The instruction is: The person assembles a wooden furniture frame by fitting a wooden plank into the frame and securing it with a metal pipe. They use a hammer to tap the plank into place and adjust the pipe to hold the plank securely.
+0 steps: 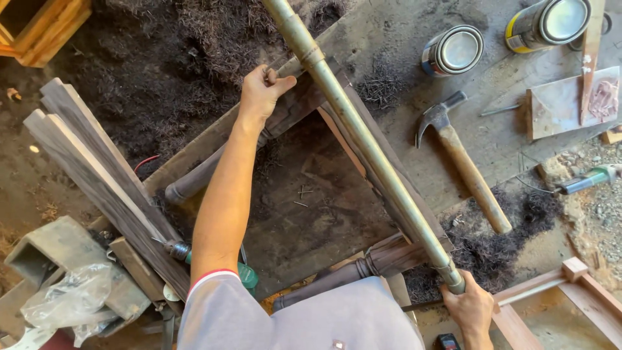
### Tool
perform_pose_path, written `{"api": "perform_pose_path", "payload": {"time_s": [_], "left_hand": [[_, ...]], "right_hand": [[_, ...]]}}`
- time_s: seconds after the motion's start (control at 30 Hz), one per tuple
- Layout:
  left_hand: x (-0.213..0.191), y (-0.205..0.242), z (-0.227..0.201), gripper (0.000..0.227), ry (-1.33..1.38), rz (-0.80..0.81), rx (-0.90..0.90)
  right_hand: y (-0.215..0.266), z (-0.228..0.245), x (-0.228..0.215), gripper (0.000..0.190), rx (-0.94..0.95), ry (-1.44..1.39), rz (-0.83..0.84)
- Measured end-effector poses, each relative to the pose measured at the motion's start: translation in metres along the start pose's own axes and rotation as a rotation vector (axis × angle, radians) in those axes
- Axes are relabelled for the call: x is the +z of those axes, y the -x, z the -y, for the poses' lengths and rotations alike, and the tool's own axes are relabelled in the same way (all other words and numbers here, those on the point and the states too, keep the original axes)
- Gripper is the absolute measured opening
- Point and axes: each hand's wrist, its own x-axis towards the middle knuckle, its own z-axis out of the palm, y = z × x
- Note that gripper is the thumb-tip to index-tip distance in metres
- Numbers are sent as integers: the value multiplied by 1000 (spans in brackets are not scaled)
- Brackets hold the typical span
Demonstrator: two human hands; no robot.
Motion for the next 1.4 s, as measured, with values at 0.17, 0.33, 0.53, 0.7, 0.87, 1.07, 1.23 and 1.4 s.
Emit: {"api": "perform_pose_path", "payload": {"time_s": [0.17, 0.33, 0.53, 0.7, 0.87, 1.07, 1.23, 1.4], "left_hand": [[14, 25, -33, 35, -239, -83, -69], [40, 49, -70, 72, -816, -67, -353], [64, 41, -34, 72, -1087, -171, 60], [59, 45, -20, 77, -933, -200, 102], [50, 41, -37, 75, -811, -172, 27], [26, 18, -29, 50, -396, -54, -226], [30, 24, -31, 33, -116, -159, -168], [38, 27, -40, 28, -84, -187, -122]], "right_hand": [[0, -3, 1, 43, -9, 37, -18], [-1, -6, -2, 43, 40, 61, 51], [-2, -2, -2, 42, 30, 21, 51], [-2, 5, -7, 42, 28, -18, 20], [-5, 10, -10, 44, 45, -52, 13], [-4, 19, -24, 42, 59, -126, 14], [-10, 17, -29, 41, 36, -139, 93], [-10, 26, -33, 41, 70, -122, 100]]}}
